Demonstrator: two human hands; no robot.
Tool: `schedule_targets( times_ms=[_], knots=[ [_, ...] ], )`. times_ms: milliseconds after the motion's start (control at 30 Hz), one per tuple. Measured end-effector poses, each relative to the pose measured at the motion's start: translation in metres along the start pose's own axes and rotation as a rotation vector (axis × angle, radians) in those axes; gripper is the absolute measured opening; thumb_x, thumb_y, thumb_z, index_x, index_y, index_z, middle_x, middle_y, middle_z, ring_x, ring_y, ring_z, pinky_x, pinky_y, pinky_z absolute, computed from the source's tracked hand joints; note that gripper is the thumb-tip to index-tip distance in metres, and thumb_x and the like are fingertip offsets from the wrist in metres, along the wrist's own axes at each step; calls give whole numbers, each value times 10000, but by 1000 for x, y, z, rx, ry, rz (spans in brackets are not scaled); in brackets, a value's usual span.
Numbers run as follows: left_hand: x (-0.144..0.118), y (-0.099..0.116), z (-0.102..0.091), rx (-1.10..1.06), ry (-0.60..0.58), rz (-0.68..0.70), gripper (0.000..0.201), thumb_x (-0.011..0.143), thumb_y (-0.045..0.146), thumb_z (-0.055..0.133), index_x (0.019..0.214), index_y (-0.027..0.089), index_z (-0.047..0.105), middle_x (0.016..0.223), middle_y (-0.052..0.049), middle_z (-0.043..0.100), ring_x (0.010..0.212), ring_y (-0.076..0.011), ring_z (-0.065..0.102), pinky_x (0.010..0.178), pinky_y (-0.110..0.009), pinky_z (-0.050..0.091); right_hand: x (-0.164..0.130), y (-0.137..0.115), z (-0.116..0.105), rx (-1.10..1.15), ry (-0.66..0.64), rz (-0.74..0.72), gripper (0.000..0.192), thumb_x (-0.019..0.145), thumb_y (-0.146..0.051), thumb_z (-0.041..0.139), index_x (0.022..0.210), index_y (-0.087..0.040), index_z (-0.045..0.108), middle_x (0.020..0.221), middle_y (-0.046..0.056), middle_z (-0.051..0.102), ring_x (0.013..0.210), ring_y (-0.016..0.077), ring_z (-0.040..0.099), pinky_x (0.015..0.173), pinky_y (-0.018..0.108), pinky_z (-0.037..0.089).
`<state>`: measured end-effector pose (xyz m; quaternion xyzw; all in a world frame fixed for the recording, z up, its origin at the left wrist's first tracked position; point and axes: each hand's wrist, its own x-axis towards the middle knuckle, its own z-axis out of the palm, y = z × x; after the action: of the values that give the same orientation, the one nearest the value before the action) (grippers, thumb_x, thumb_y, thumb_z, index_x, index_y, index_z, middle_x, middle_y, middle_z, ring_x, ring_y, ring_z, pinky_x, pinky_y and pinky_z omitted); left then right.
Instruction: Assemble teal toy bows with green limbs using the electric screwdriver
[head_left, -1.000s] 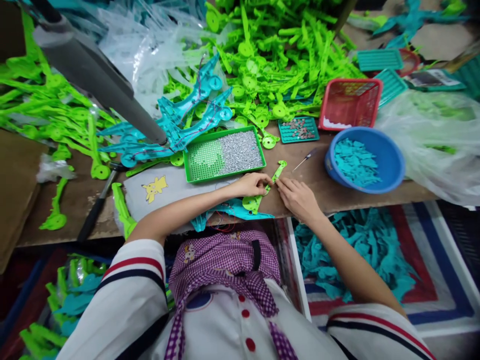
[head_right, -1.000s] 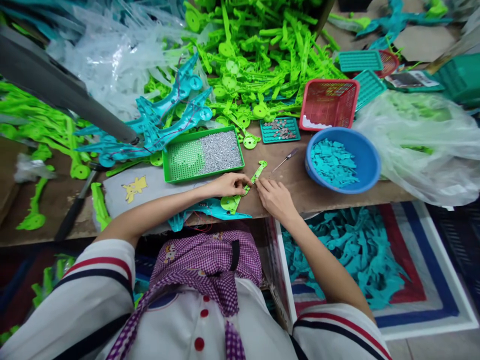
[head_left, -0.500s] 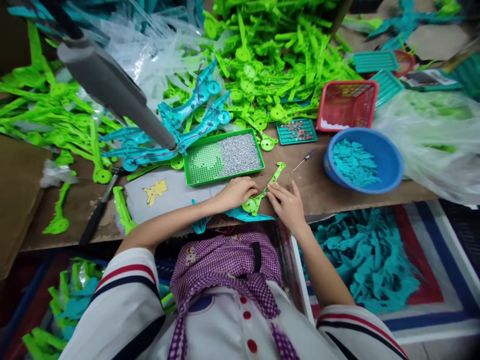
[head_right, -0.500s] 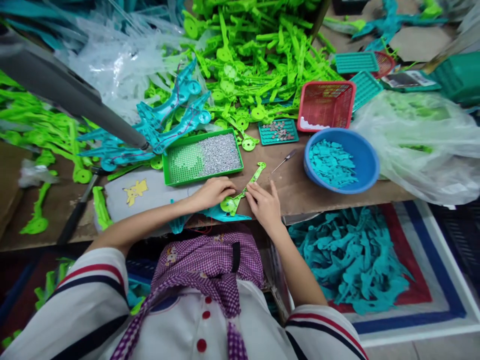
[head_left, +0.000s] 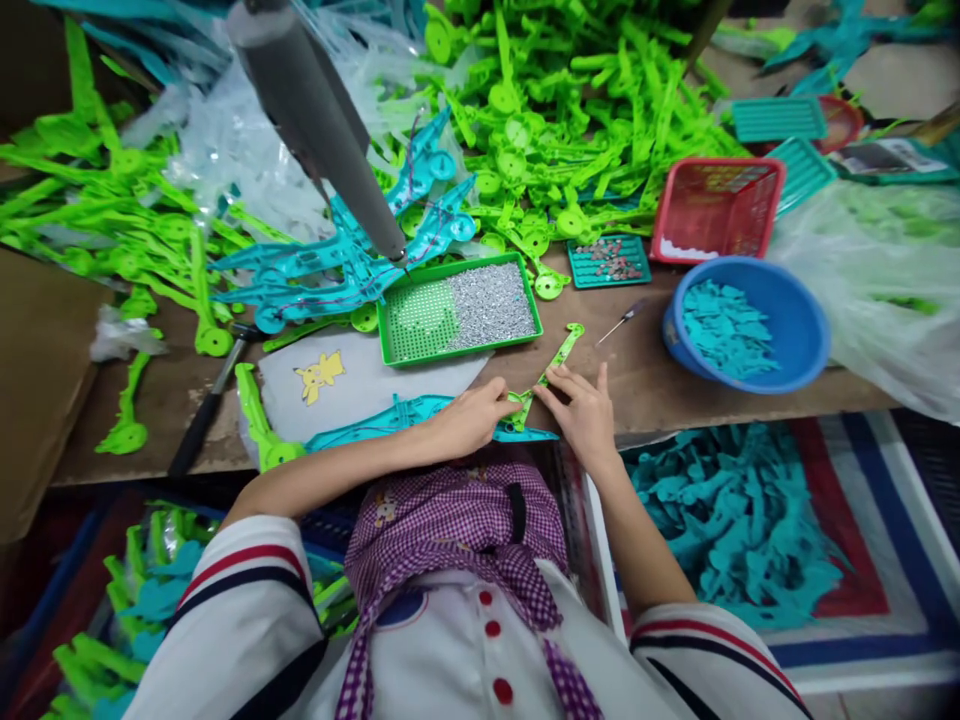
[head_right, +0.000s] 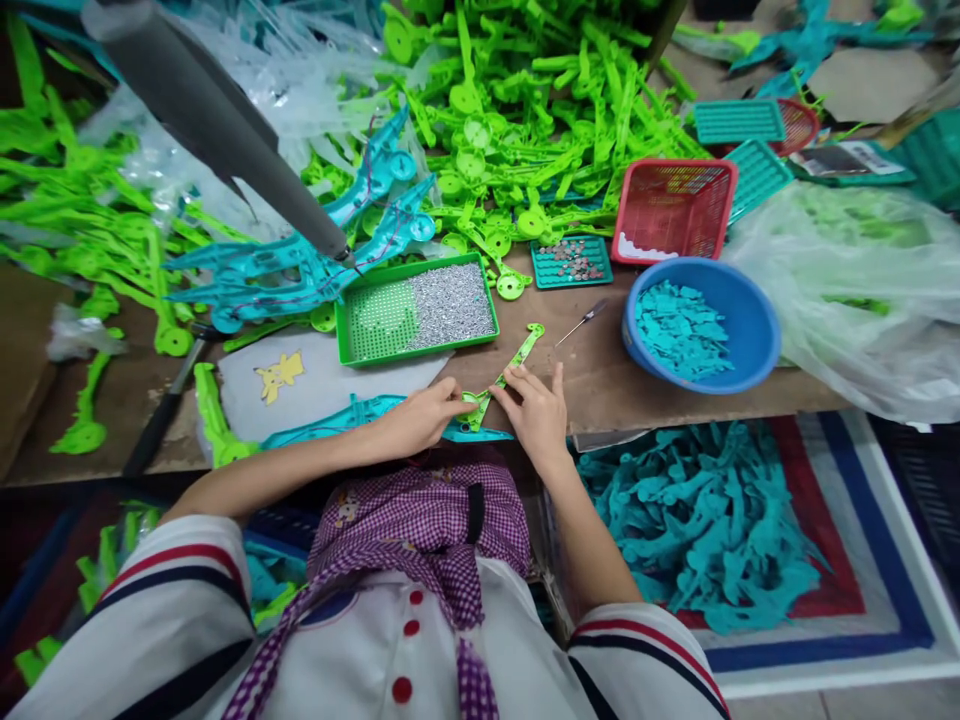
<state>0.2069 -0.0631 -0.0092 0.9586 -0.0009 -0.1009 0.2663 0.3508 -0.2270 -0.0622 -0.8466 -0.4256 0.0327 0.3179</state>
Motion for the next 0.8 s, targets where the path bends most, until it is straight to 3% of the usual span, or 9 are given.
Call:
schedule_targets(
  times_ms=[200, 367, 467, 600, 800],
  knots=[
    [9, -3, 7, -99, 14, 26, 431, 926, 78, 400, 1248, 173, 669, 1106, -105, 571, 878, -193, 593, 829, -334, 510, 0, -5, 0, -31, 10, 24, 331, 990, -440, 526, 1107, -229, 752, 1175, 83, 760, 1113, 251, 712, 1243, 641, 86],
    [0, -22, -4, -190, 109, 2, 345, 981, 157, 415, 1184, 163, 694, 1034, -103, 598, 945, -205, 600, 873, -348, 509, -2, -11, -2, -58, 19, 30, 319, 1009, -415, 501, 1121, -231, 735, 1176, 72, 761, 1106, 245, 714, 1241, 657, 47],
    [-7, -31, -5, -211, 101, 1, 339, 987, 182, 417, 1157, 160, 710, 1011, -106, 614, 932, -203, 603, 865, -346, 511, -3, -13, -1, -85, 18, 19, 323, 1015, -399, 495, 1133, -211, 729, 1183, 84, 757, 1106, 253, 715, 1231, 677, 48],
    [-16, -31, 1, -103, 71, -9, 399, 955, 139, 408, 1239, 172, 687, 1120, -137, 602, 904, -205, 606, 811, -343, 515, -5, -12, 2, -121, 26, -11, 333, 1025, -392, 474, 1163, -213, 718, 1192, 86, 754, 1132, 265, 704, 1211, 714, 40],
    [-21, -28, -2, 28, 27, 48, 447, 914, 294, 585, 1343, 174, 619, 1158, -155, 563, 935, -240, 598, 791, -358, 517, -8, -17, -11, -144, 6, -94, 354, 1032, -385, 457, 1257, -226, 681, 1245, 94, 731, 1172, 287, 686, 1193, 762, 51]
  ],
)
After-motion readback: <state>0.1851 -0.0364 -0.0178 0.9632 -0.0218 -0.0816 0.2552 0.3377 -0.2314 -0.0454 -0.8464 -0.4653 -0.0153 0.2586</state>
